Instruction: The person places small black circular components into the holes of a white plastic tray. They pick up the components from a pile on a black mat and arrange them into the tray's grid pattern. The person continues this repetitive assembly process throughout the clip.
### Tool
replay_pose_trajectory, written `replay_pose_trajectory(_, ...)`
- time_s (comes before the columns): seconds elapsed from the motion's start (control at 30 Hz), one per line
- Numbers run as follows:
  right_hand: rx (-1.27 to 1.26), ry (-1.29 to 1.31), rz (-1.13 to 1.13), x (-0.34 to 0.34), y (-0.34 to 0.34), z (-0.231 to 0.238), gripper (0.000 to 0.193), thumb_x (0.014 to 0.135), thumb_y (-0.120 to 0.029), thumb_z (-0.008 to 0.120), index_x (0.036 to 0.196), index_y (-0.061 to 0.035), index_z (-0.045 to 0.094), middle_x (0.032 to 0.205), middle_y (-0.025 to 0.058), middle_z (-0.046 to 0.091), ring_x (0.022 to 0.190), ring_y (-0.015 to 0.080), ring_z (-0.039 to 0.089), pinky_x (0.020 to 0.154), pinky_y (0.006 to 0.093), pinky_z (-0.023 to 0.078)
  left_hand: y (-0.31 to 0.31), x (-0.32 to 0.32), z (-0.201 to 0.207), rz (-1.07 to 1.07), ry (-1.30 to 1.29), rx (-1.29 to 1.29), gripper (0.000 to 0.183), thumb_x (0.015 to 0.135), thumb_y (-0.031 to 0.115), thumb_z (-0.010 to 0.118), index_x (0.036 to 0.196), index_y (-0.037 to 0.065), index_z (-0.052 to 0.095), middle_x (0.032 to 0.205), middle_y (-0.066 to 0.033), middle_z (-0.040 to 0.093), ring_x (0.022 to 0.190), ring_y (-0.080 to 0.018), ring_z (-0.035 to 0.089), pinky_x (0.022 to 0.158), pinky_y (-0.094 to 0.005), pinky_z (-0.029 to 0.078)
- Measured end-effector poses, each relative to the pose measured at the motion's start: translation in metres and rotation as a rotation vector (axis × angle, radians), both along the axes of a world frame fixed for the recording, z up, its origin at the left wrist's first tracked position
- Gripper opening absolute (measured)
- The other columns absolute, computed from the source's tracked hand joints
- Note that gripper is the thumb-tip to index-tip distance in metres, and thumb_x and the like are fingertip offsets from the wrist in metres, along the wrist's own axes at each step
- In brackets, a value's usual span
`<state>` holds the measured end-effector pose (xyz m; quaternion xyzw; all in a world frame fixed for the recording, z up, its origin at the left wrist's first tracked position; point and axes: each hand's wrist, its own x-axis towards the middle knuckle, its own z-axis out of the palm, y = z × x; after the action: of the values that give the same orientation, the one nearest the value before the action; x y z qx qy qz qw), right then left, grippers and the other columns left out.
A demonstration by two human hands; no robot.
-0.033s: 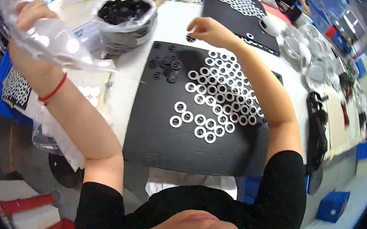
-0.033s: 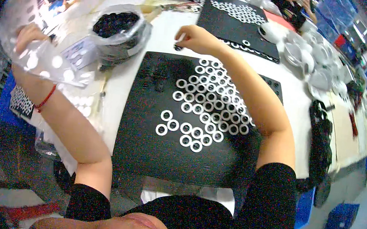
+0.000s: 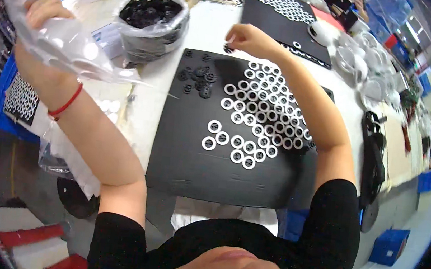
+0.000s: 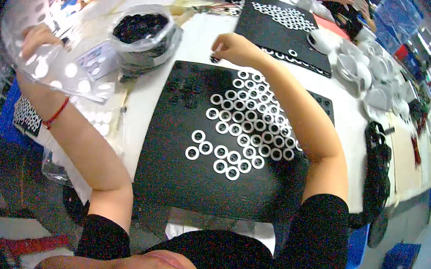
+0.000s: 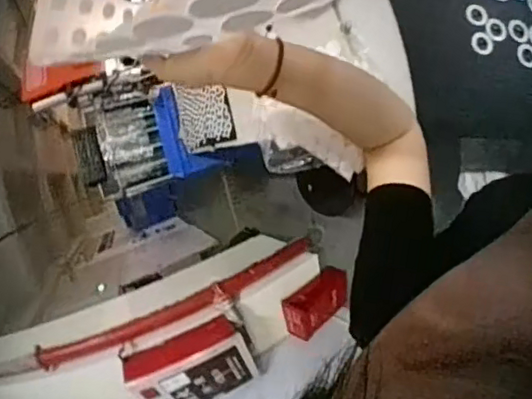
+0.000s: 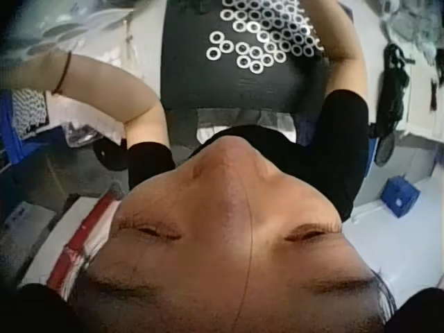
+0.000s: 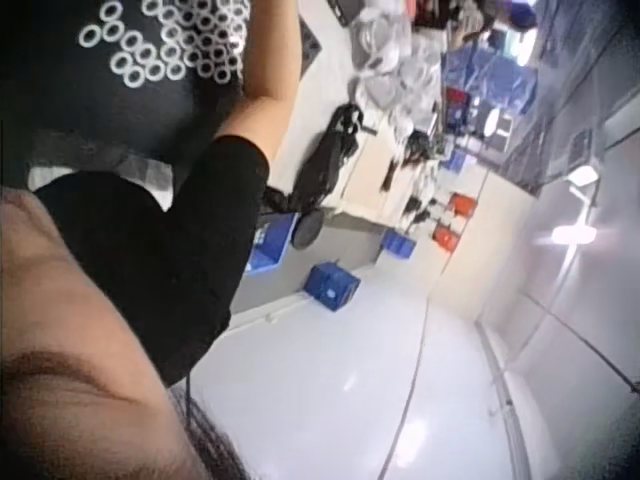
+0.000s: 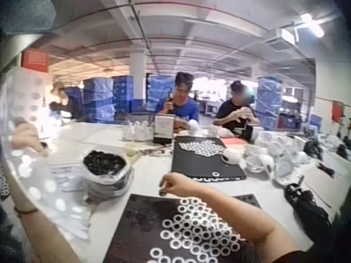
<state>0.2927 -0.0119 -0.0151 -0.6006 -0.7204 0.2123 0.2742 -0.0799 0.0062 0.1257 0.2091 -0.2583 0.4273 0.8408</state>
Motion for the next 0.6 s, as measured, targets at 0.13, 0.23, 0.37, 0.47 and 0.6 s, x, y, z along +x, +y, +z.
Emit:
replay_pose_trajectory(0.13,-0.149,-0.194,0.065,-0.001,-0.006,-0.004,0.019,0.075,-0.016,0.063,0.087,-0.001,0.061,0.079,0.0094,0.063,0.075,0.0184,0.059,0.068,0.0298,0.046,-0.001,-0.005,-0.001,0.09,-0.005,0.021,0.012,0.069,-0.006,0.055,0.078,-0.002,0.048,0.068,-0.0051,0.045,0.062,-0.0129,0.047,0.062,-0.0221,0.043)
replay_pose_trajectory(0.23,-0.216,-0.261,0.032,0.0,-0.011,-0.005,0.02,0.075,-0.017,0.063,0.088,-0.002,0.062,0.08,0.0095,0.063,0.076,0.0187,0.059,0.067,0.0301,0.046,-0.001,-0.009,-0.001,0.105,-0.004,0.018,0.01,0.07,-0.005,0.055,0.078,-0.003,0.049,0.069,-0.0057,0.046,0.063,-0.0124,0.047,0.062,-0.0214,0.043)
replay_pose_trajectory(0.37,-0.199,-0.25,-0.001,0.004,-0.015,-0.008,0.02,0.074,-0.017,0.063,0.088,-0.0027,0.062,0.082,0.0093,0.063,0.076,0.0194,0.059,0.067,0.0306,0.046,-0.001,-0.007,0.001,0.017,-0.028,0.001,0.01,0.069,-0.005,0.055,0.078,-0.004,0.05,0.069,-0.0059,0.047,0.065,-0.0118,0.048,0.063,-0.0204,0.042)
replay_pose_trajectory(0.47,-0.181,-0.279,0.057,-0.004,-0.019,-0.005,0.02,0.072,-0.016,0.065,0.088,-0.0029,0.062,0.082,0.009,0.063,0.077,0.0196,0.059,0.067,0.0309,0.046,-0.001,-0.009,-0.001,0.057,-0.004,0.021,0.011,0.068,-0.006,0.057,0.078,-0.004,0.051,0.069,-0.0056,0.047,0.066,-0.0116,0.048,0.063,-0.02,0.042)
replay_pose_trajectory(0.6,-0.188,-0.285,0.101,0.004,-0.015,-0.009,0.022,0.069,-0.014,0.068,0.087,-0.0031,0.062,0.081,0.0083,0.063,0.076,0.0193,0.059,0.067,0.0304,0.047,0.003,-0.011,-0.001,0.069,-0.002,0.015,0.014,0.067,-0.008,0.058,0.078,-0.003,0.051,0.07,-0.0053,0.047,0.066,-0.0113,0.048,0.064,-0.0202,0.042)
